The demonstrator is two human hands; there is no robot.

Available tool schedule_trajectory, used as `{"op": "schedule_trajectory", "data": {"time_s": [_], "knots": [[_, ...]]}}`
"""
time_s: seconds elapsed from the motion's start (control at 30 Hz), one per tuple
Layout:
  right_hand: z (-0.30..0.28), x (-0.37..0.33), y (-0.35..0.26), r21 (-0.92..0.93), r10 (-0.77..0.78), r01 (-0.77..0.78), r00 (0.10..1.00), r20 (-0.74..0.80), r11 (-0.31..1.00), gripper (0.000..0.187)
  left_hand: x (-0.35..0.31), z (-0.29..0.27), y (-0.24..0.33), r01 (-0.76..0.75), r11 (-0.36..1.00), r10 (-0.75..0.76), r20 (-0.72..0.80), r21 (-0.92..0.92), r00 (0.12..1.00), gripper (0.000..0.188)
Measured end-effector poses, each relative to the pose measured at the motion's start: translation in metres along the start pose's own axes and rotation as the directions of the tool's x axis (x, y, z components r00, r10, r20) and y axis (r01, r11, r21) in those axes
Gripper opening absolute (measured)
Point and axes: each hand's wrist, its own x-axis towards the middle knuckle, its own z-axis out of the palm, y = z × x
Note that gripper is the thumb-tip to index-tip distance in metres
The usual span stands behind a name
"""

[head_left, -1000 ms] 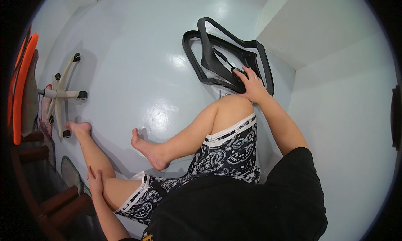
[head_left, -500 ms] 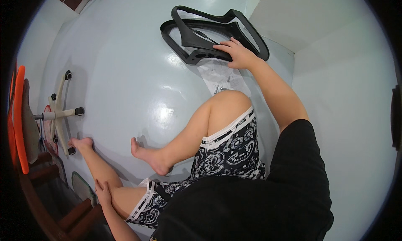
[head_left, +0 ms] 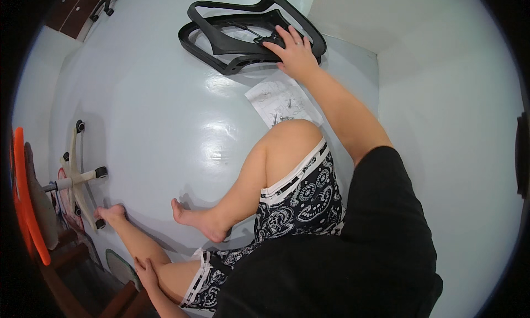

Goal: The person assembles an office chair by attaching casters to the base, inserting the gas lift, and securing the backrest to the seat frame using bolts and a wrench.

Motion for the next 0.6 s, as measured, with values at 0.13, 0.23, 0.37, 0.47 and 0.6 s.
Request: {"op": "schedule_trajectory", "data": {"time_s": [0.13,0.23,0.37,0.47,0.6], "knots": [[0.006,-0.068,0.000,0.268,-0.053,0.060,0.998,-0.032,0.962,0.049,0.011,0.000,-0.012,0.000,1.000,0.001,0.024,-0.017,1.000,0.084],[0.008,-0.120,-0.006,0.192,-0.199,0.146,0.936,0.291,0.970,0.037,0.023,-0.002,-0.021,0.131,0.963,-0.100,0.140,-0.234,0.985,0.086],[0.019,-0.147,0.001,0.180,-0.180,0.137,0.951,0.252,0.974,0.028,0.028,0.001,-0.027,0.135,0.947,-0.093,0.152,-0.292,0.984,0.088],[0.033,-0.142,0.014,0.165,-0.131,0.093,0.963,0.237,0.982,0.016,0.021,0.001,-0.028,0.092,0.940,-0.031,0.185,-0.330,0.982,0.085],[0.048,-0.135,0.018,0.298,-0.047,0.011,0.992,0.114,0.954,0.014,0.017,-0.037,-0.019,-0.079,0.982,0.063,-0.097,-0.174,0.993,0.068]]}}
